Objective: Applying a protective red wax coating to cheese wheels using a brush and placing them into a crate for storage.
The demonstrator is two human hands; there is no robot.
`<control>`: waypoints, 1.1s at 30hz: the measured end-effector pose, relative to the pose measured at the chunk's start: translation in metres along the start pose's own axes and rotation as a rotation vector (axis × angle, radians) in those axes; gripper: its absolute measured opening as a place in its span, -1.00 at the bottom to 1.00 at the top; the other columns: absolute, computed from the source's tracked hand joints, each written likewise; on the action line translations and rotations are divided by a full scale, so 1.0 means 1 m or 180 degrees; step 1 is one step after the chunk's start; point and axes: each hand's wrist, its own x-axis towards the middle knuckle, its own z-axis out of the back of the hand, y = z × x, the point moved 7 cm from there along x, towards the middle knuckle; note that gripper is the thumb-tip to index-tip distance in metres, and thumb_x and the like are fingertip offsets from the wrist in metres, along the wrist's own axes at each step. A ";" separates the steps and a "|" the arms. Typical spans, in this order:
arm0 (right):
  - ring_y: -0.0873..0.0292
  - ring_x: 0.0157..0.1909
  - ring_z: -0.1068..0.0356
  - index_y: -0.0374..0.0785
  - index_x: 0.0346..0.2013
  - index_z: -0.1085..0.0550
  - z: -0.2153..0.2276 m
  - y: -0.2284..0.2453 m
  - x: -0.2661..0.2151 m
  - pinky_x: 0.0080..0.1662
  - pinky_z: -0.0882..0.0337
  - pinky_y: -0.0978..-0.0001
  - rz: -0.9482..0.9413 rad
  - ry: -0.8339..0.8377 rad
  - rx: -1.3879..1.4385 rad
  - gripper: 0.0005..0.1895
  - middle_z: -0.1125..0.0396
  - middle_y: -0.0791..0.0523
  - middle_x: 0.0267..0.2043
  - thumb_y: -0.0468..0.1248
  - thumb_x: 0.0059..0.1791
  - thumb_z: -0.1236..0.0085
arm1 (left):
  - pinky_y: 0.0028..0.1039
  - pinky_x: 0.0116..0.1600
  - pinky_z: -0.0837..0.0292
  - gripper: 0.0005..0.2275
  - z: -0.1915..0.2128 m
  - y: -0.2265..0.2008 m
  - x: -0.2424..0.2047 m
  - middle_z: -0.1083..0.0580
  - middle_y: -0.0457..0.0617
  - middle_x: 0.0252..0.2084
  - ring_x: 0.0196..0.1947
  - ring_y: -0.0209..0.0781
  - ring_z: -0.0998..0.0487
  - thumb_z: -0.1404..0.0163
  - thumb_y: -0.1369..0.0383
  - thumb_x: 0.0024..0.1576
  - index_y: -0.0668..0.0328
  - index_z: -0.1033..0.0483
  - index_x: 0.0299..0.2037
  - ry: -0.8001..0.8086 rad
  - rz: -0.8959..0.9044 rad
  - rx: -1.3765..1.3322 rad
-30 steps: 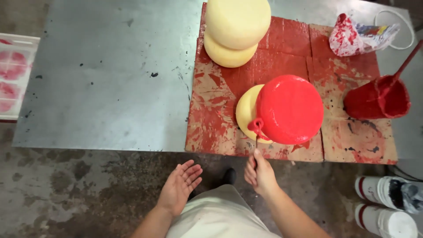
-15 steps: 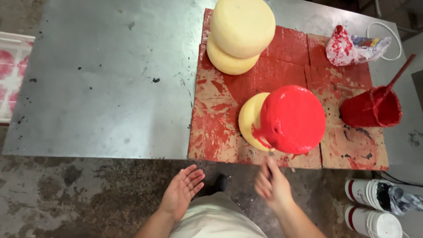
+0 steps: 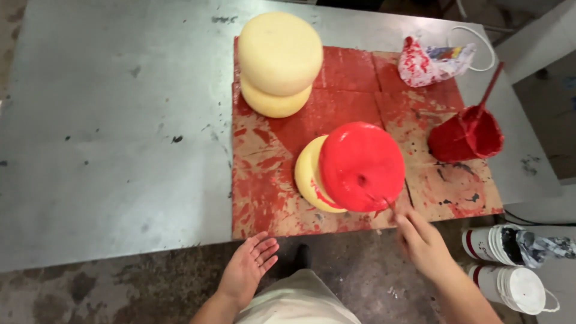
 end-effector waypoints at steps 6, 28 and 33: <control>0.04 -0.53 -0.28 0.10 0.29 -0.27 -0.005 0.106 0.065 -0.38 -0.16 0.20 0.0340 0.0448 -0.1624 -0.59 -0.25 0.05 -0.59 0.02 0.15 0.26 | -0.08 0.36 -0.23 -0.51 -0.021 0.003 0.003 -0.41 0.33 0.23 0.28 0.20 -0.39 0.33 0.16 0.34 0.35 -0.32 0.35 -0.0218 -0.0074 -0.0012; 0.08 -0.43 -0.40 0.38 0.38 -0.29 0.060 0.025 0.146 -0.28 -0.31 0.21 0.0869 0.0882 -0.1685 -0.49 -0.46 0.16 -0.46 -0.06 0.10 0.19 | -0.06 0.37 -0.19 -0.51 -0.078 0.059 0.061 -0.37 0.32 0.27 0.29 0.20 -0.35 0.37 0.13 0.35 0.31 -0.28 0.35 -0.0484 -0.0605 -0.0250; 0.07 -0.56 -0.31 0.10 0.26 -0.41 0.055 0.013 0.156 -0.39 -0.29 0.20 0.1583 0.0992 -0.1351 -0.59 -0.39 0.10 -0.57 -0.14 0.11 0.10 | -0.02 0.39 -0.17 -0.49 -0.088 0.065 0.057 -0.35 0.35 0.29 0.32 0.23 -0.33 0.37 0.15 0.33 0.33 -0.26 0.37 -0.0674 -0.0711 -0.0292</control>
